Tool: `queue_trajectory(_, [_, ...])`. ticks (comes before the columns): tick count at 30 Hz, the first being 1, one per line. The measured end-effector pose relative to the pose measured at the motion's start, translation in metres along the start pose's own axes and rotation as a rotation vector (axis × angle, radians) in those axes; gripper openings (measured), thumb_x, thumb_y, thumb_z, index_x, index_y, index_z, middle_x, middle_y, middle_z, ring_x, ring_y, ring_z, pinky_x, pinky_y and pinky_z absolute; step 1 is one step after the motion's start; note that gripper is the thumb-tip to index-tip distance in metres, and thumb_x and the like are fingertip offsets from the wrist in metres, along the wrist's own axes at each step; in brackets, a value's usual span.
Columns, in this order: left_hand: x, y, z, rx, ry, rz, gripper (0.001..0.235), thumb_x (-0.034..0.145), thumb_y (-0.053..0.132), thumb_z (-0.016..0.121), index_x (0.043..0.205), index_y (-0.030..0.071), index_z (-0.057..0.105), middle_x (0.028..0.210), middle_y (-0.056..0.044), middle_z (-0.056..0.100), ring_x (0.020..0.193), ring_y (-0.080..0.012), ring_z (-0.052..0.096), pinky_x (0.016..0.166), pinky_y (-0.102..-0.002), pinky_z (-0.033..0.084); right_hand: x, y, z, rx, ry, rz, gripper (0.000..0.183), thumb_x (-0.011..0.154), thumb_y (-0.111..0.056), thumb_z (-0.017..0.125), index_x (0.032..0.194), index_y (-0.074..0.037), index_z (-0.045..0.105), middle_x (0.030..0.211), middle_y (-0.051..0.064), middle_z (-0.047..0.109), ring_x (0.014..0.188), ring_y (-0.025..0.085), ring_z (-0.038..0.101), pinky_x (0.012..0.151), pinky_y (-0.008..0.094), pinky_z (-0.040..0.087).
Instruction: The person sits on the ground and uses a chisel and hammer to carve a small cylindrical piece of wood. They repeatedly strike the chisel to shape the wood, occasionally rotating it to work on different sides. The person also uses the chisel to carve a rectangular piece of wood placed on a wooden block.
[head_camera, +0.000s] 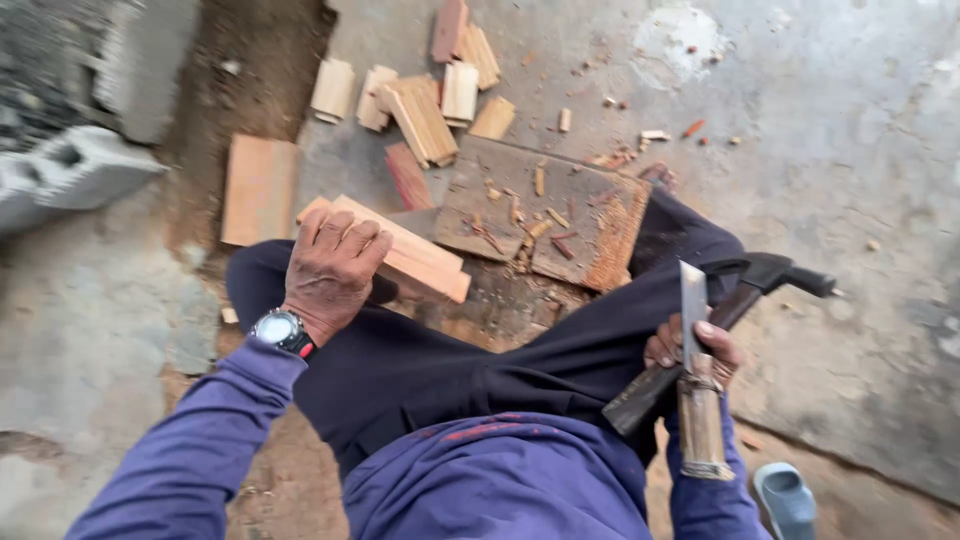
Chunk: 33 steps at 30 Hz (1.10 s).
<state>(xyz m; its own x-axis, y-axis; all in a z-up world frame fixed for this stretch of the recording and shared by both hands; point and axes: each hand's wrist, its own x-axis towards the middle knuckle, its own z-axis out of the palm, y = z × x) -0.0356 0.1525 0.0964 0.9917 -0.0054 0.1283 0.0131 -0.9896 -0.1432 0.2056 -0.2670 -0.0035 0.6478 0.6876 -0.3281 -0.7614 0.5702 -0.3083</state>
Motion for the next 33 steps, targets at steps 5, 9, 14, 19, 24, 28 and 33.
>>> queue_trajectory(5, [0.001,0.001,-0.032,-0.179,0.169,-0.254,0.034,0.077,0.006,0.068,0.11,0.01,0.072,0.112,-0.004,0.07,0.113,-0.0285,0.064,0.11,-0.047,0.046,0.008,0.007,0.006,0.063,0.005,-0.031,0.027,0.095,-0.012,0.062,0.117,0.003,0.058,0.076,0.009,0.051,0.061,0.017,0.048,0.057,0.031,0.044])
queue_trajectory(9, [0.012,0.013,-0.035,-0.397,0.194,-0.334,0.044,0.07,0.022,0.078,0.111,0.008,0.072,0.111,-0.008,0.071,0.112,-0.0315,0.064,0.103,-0.046,0.045,0.006,0.007,0.002,0.013,-0.007,-0.014,0.022,0.096,-0.012,0.064,0.113,0.0,0.056,0.077,0.009,0.052,0.061,0.017,0.048,0.059,0.031,0.044])
queue_trajectory(14, [-0.004,0.038,0.017,-0.42,0.173,-0.41,0.039,0.076,0.015,0.078,0.114,0.009,0.072,0.117,-0.007,0.07,0.116,-0.0321,0.064,0.103,-0.045,0.047,0.004,0.007,0.008,0.004,0.006,0.006,0.022,0.095,-0.011,0.064,0.112,-0.001,0.057,0.076,0.008,0.052,0.06,0.017,0.048,0.058,0.031,0.044])
queue_trajectory(19, [0.008,0.097,0.076,-0.341,-0.029,-0.53,0.066,0.074,0.038,0.08,0.121,0.0,0.053,0.131,-0.023,0.048,0.115,-0.043,0.053,0.096,-0.051,0.044,0.005,0.008,0.004,0.078,0.009,-0.025,0.024,0.095,-0.011,0.065,0.116,-0.002,0.057,0.077,0.008,0.053,0.061,0.016,0.05,0.058,0.03,0.045])
queue_trajectory(24, [0.035,0.111,0.082,-0.426,-0.171,-0.575,0.076,0.07,0.049,0.081,0.124,0.006,0.049,0.12,-0.018,0.051,0.114,-0.0422,0.051,0.097,-0.055,0.039,0.011,0.007,0.008,-0.016,0.029,0.005,0.025,0.094,-0.011,0.065,0.116,-0.001,0.057,0.076,0.008,0.053,0.059,0.016,0.051,0.056,0.03,0.045])
queue_trajectory(28, [0.042,0.116,0.075,-0.43,-0.416,-0.648,0.094,0.074,0.05,0.079,0.146,0.007,0.036,0.115,-0.018,0.053,0.109,-0.0409,0.053,0.094,-0.056,0.042,0.014,0.007,0.001,-0.057,-0.003,0.031,0.021,0.097,-0.01,0.064,0.113,-0.001,0.055,0.077,0.008,0.053,0.061,0.016,0.051,0.058,0.031,0.045])
queue_trajectory(33, [0.028,0.141,0.072,-0.526,-0.539,-0.82,0.095,0.072,0.057,0.081,0.135,0.003,0.035,0.116,-0.023,0.053,0.108,-0.045,0.058,0.083,-0.057,0.052,0.018,0.006,0.013,-0.064,0.014,0.078,0.028,0.093,-0.011,0.065,0.117,0.002,0.057,0.072,0.008,0.052,0.059,0.017,0.051,0.055,0.031,0.045])
